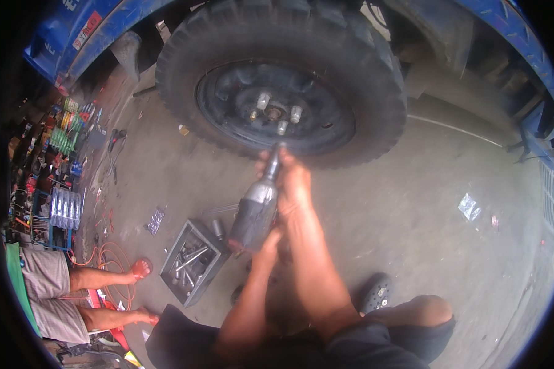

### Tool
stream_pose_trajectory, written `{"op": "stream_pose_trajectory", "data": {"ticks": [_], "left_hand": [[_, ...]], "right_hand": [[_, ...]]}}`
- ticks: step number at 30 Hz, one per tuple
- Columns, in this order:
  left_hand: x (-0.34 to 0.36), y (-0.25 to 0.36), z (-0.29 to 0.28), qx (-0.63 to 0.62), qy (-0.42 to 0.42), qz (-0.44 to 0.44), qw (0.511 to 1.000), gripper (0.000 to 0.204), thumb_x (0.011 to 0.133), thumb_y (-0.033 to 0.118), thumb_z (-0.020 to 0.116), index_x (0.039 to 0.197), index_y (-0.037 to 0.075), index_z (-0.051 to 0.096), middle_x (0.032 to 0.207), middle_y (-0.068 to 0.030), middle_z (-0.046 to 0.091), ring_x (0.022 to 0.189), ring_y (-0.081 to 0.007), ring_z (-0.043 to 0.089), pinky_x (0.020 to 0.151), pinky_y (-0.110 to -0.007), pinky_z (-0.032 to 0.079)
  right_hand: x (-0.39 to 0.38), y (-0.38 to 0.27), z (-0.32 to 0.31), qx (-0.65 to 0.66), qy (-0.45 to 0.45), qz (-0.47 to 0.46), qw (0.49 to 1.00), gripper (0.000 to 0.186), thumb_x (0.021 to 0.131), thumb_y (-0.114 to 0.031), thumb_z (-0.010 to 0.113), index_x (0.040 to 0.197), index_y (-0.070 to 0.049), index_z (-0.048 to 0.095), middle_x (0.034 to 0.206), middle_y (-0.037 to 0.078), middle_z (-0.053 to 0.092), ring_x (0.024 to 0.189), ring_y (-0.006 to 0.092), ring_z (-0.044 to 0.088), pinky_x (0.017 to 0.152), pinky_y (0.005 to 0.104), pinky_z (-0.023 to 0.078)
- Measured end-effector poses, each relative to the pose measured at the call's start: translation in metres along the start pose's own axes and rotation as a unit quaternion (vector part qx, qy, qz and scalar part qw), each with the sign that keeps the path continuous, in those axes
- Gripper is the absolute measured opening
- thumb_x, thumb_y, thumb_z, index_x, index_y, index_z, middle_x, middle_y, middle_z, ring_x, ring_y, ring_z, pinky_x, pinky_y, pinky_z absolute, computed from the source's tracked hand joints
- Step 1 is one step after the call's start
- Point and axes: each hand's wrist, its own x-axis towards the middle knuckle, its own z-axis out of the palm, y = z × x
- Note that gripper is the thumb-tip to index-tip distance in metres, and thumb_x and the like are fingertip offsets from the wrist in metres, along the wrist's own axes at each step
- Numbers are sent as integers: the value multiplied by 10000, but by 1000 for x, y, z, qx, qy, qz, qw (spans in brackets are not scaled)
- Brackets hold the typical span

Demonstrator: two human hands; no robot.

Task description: The person removes a tire from a blue vehicle by hand, uses a wrench and pliers to work on the wheel hub, and then uses a power tool to reattach the wheel.

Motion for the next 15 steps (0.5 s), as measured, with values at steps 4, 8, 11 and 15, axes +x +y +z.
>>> {"op": "stream_pose_trajectory", "data": {"ticks": [4,8,11,15], "left_hand": [[38,6,22,99,-66,154,981,134,773,50,613,888,-11,642,782,-74,651,712,-194,600,671,-343,473],[49,2,25,180,-89,225,954,110,776,56,601,865,2,637,760,-81,642,708,-209,603,670,-347,474],[61,1,27,314,-110,299,894,159,787,79,594,930,16,621,810,-86,646,720,-210,610,688,-358,486],[78,-26,10,158,-107,140,972,281,790,149,603,1043,28,590,899,-103,656,761,-220,631,731,-389,503]], "right_hand": [[24,-35,5,-11,-57,-46,997,333,974,-248,371,1141,22,471,1013,165,617,812,243,612,709,359,524],[33,-46,-6,3,-82,-10,997,366,978,-255,352,1177,33,458,1005,156,609,817,241,607,719,353,524],[44,-51,-22,33,-135,-14,990,383,980,-267,343,1188,34,457,1008,145,600,812,233,599,714,348,524],[58,-35,-20,89,-161,13,983,367,963,-305,387,1144,-9,506,981,130,601,801,226,580,688,358,510]]}}
